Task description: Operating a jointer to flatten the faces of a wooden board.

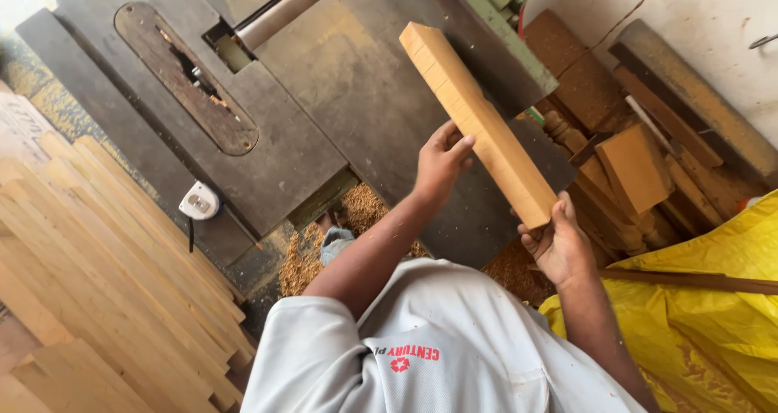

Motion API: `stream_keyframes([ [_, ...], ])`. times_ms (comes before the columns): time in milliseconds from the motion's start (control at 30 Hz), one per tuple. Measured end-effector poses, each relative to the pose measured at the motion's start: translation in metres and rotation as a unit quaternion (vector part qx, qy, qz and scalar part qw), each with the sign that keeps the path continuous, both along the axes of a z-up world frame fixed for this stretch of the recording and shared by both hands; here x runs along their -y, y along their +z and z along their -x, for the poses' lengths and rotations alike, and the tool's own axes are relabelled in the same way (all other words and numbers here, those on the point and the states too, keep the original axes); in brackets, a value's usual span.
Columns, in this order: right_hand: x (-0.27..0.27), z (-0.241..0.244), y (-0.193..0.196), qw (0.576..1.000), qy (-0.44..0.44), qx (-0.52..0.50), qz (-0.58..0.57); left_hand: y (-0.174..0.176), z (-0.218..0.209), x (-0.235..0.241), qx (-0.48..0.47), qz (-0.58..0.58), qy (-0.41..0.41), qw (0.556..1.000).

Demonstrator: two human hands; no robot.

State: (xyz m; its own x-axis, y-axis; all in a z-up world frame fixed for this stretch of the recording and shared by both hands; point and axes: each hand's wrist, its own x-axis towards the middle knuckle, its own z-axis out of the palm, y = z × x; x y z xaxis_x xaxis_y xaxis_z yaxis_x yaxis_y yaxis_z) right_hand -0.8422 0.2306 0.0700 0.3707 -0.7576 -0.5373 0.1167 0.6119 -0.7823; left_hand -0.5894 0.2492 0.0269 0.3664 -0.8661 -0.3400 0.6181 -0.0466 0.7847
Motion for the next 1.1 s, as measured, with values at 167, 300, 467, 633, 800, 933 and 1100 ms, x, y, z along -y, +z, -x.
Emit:
stream_keyframes([
  [167, 0.04, -0.005, 0.003, 0.994, 0.068, -0.077, 0.039, 0.027, 0.013, 0.065, 0.27, -0.061, 0.095, 0.956],
  [300, 0.078, 0.005, -0.007, 0.919, 0.13, -0.256, 0.269, 0.015, 0.026, 0.115, 0.351, -0.174, 0.104, 0.914],
  [467, 0.101, -0.017, 0.018, 0.673, 0.174, -0.451, 0.559, 0.033, 0.011, 0.136, 0.357, -0.259, 0.094, 0.893],
  [633, 0.114, -0.063, 0.039, 0.461, 0.196, -0.444, 0.743, 0.038, -0.026, 0.149, 0.365, -0.283, 0.129, 0.877],
  [800, 0.135, -0.125, 0.065, 0.347, 0.251, -0.424, 0.798, 0.037, -0.081, 0.167, 0.354, -0.303, 0.144, 0.873],
  [933, 0.156, -0.17, 0.071, 0.333, 0.3, -0.426, 0.786, 0.032, -0.126, 0.185, 0.371, -0.325, 0.159, 0.855],
  [1100, 0.174, -0.216, 0.068, 0.353, 0.325, -0.407, 0.777, 0.029, -0.175, 0.201, 0.362, -0.337, 0.159, 0.855],
])
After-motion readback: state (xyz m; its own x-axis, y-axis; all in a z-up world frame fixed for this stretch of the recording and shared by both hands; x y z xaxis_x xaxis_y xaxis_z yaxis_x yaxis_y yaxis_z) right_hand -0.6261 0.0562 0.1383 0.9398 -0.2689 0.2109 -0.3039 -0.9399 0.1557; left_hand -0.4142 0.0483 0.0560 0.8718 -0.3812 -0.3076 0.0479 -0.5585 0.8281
